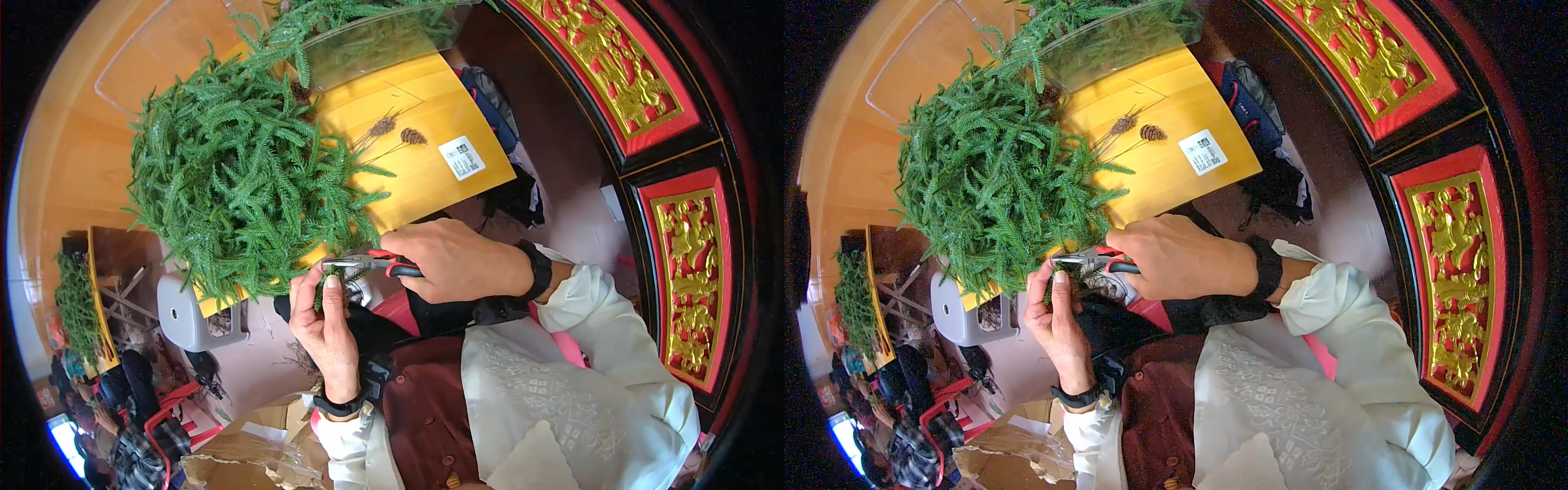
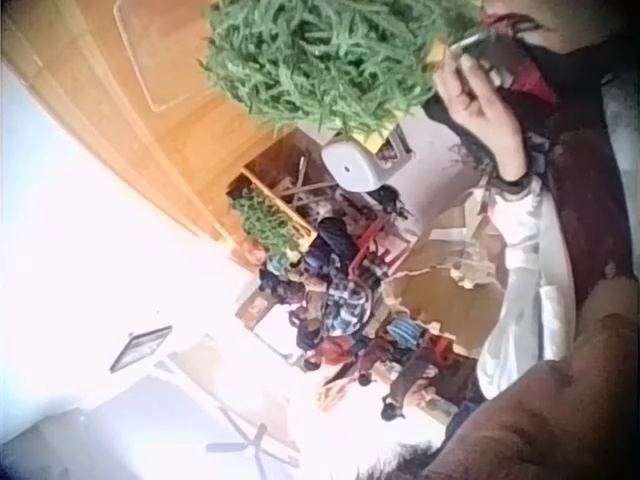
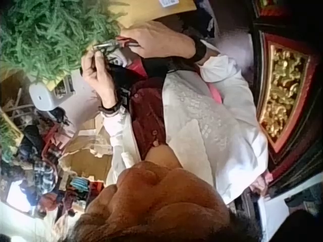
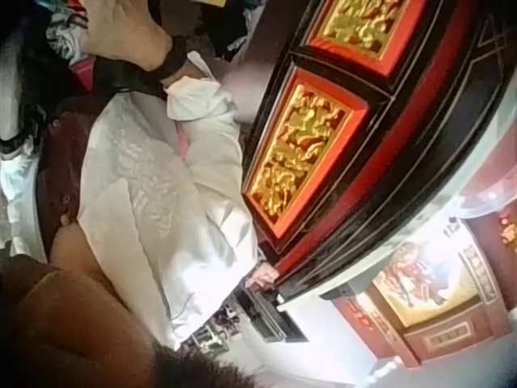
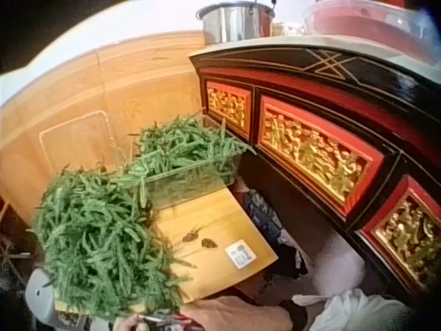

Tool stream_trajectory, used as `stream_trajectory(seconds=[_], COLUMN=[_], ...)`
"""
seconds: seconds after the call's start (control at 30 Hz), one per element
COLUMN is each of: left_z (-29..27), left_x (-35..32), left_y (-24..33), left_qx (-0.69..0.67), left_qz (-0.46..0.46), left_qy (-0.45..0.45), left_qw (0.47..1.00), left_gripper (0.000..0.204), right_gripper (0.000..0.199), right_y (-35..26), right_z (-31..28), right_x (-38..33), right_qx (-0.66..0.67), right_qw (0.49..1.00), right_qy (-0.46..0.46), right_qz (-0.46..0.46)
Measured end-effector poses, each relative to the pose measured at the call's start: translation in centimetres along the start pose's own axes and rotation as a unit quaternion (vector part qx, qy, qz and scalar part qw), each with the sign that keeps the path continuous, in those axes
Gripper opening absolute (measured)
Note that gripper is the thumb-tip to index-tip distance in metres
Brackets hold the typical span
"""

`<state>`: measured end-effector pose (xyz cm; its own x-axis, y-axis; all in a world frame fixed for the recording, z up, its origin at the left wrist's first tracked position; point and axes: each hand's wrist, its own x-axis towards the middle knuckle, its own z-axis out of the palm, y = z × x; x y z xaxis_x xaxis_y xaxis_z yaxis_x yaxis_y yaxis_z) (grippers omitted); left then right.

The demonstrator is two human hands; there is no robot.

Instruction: Trimming green foliage using a pair of snips at a production workbench.

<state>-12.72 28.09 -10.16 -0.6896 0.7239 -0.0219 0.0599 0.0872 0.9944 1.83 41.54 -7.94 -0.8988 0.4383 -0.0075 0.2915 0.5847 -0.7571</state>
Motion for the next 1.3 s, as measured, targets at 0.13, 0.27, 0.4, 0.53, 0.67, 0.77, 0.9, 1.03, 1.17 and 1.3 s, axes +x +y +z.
stream_trajectory(seconds=[0.13, 0.27, 0.4, 0.53, 0.67, 0.77, 0.9, 1.03, 1.17, 1.3], left_z=[-0.2, -0.3, -0.2, -0.2, -0.1, -0.3, -0.1, -0.3, -1.0, -0.9], left_x=[0.0, 0.1, 0.3, 0.3, 0.4, 0.1, -0.1, -0.1, 0.1, 0.4], left_y=[0.2, -0.5, -0.6, -0.5, -0.7, -0.3, -0.5, -0.3, -0.1, 0.4], left_qx=[0.004, -0.033, -0.055, -0.06, -0.076, -0.046, -0.045, -0.076, -0.059, -0.082], left_qz=[-0.003, -0.026, -0.052, -0.055, -0.053, -0.061, -0.078, -0.104, -0.121, -0.152], left_qy=[0.001, -0.004, -0.003, -0.013, -0.023, -0.03, -0.009, 0.003, 0.004, -0.002], left_qw=[1.0, 0.999, 0.997, 0.997, 0.995, 0.997, 0.996, 0.992, 0.991, 0.985], left_gripper=[0.018, 0.019, 0.019, 0.02, 0.02, 0.022, 0.024, 0.024, 0.02, 0.017], right_gripper=[0.021, 0.021, 0.021, 0.021, 0.022, 0.024, 0.025, 0.019, 0.026, 0.03], right_y=[0.0, 0.1, 0.5, 0.6, 0.8, 0.8, 0.9, 1.3, 0.6, 0.4], right_z=[0.3, 0.1, 0.1, 0.1, 0.1, 0.2, 0.1, -0.1, 0.2, 2.0], right_x=[0.2, 0.2, 0.2, 0.4, 0.6, 0.6, 0.6, 0.9, 1.1, 1.0], right_qx=[0.01, 0.011, 0.015, 0.014, 0.02, 0.005, -0.004, 0.009, -0.081, -0.228], right_qw=[1.0, 1.0, 1.0, 1.0, 1.0, 1.0, 0.999, 0.999, 0.996, 0.962], right_qy=[0.004, -0.008, -0.005, -0.009, -0.02, -0.023, -0.032, 0.011, 0.036, 0.142], right_qz=[-0.007, -0.004, -0.005, -0.011, -0.006, -0.005, 0.003, -0.035, -0.025, -0.052])
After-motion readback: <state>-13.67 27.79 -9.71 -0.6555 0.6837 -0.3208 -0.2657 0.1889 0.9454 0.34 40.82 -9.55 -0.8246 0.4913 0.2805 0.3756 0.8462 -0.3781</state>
